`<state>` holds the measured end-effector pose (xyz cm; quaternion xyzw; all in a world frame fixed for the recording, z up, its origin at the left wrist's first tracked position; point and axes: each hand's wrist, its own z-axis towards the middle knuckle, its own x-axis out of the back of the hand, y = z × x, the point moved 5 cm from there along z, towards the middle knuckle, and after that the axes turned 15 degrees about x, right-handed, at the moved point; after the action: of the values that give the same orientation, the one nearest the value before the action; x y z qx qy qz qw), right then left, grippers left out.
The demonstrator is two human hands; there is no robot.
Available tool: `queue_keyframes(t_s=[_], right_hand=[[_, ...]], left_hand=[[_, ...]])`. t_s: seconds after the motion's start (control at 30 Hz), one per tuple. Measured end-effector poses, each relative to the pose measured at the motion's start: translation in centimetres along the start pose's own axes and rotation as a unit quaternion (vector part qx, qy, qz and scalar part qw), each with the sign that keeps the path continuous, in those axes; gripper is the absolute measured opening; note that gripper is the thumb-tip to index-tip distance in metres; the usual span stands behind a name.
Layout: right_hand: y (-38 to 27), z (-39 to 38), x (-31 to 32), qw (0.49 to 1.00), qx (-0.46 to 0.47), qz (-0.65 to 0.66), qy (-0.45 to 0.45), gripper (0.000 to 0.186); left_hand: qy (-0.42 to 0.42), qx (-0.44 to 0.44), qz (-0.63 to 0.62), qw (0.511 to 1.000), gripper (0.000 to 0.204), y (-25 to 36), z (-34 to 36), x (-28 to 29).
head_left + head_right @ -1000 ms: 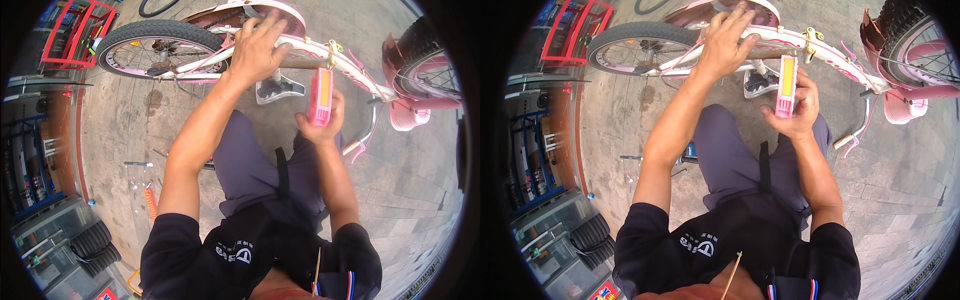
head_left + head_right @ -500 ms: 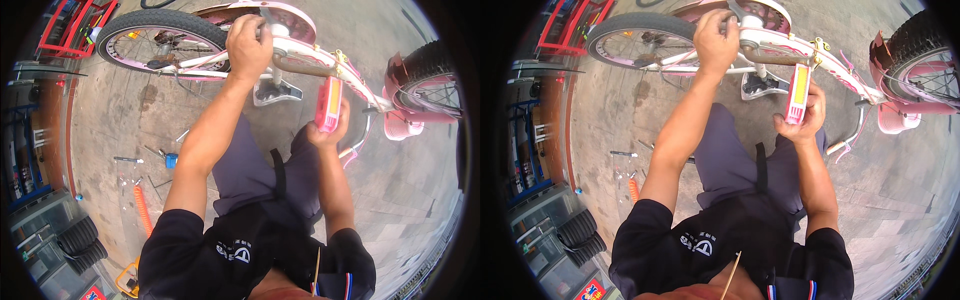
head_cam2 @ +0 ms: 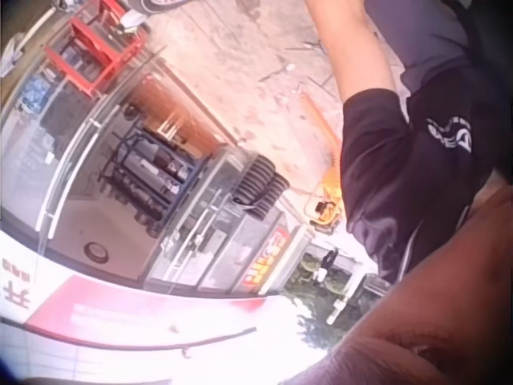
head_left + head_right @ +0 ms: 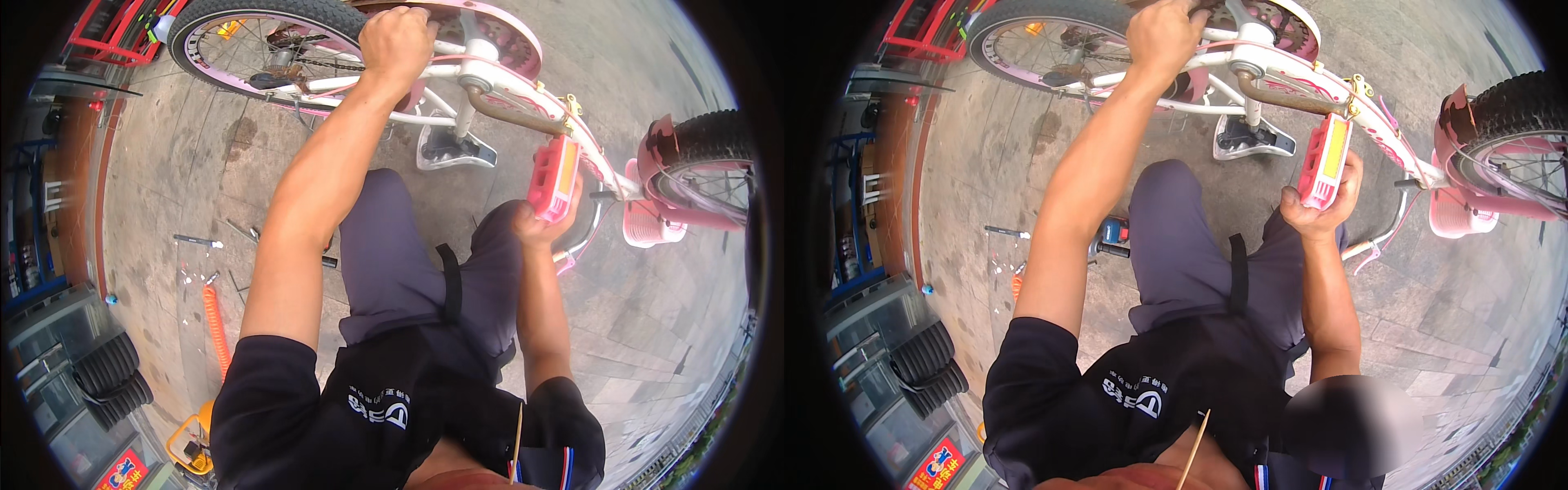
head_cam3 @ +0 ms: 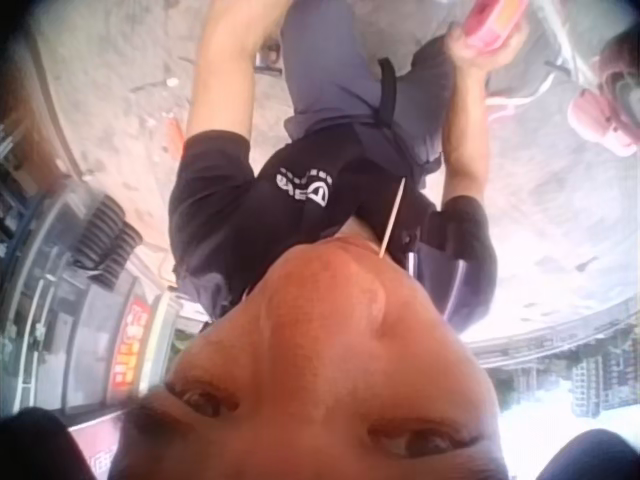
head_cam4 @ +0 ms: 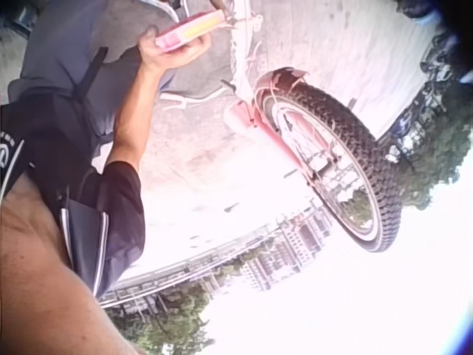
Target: The person is repairing a pink bicycle. They adjust the rear wheel, attach a pink pedal, and use a screwdriver to tighten components.
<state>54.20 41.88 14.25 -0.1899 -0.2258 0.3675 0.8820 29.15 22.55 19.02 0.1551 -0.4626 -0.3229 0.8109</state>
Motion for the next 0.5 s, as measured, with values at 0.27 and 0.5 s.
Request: queue_keyframes(t_s=[0.27,0.5], right_hand=[[-0.41,0.64,-0.1,1.0,0.01,-0.017,-0.001,0.1],[-0.69,1.02,-0.05,0.998,0.035,-0.05,-0.028,0.096]], left_hand=[[0.015,-0.005,0.008,1.0,0.012,0.52,0.34,0.7],[0.06,-0.012,-0.04,0.997,0.013,0.06,-0.01,0.81]])
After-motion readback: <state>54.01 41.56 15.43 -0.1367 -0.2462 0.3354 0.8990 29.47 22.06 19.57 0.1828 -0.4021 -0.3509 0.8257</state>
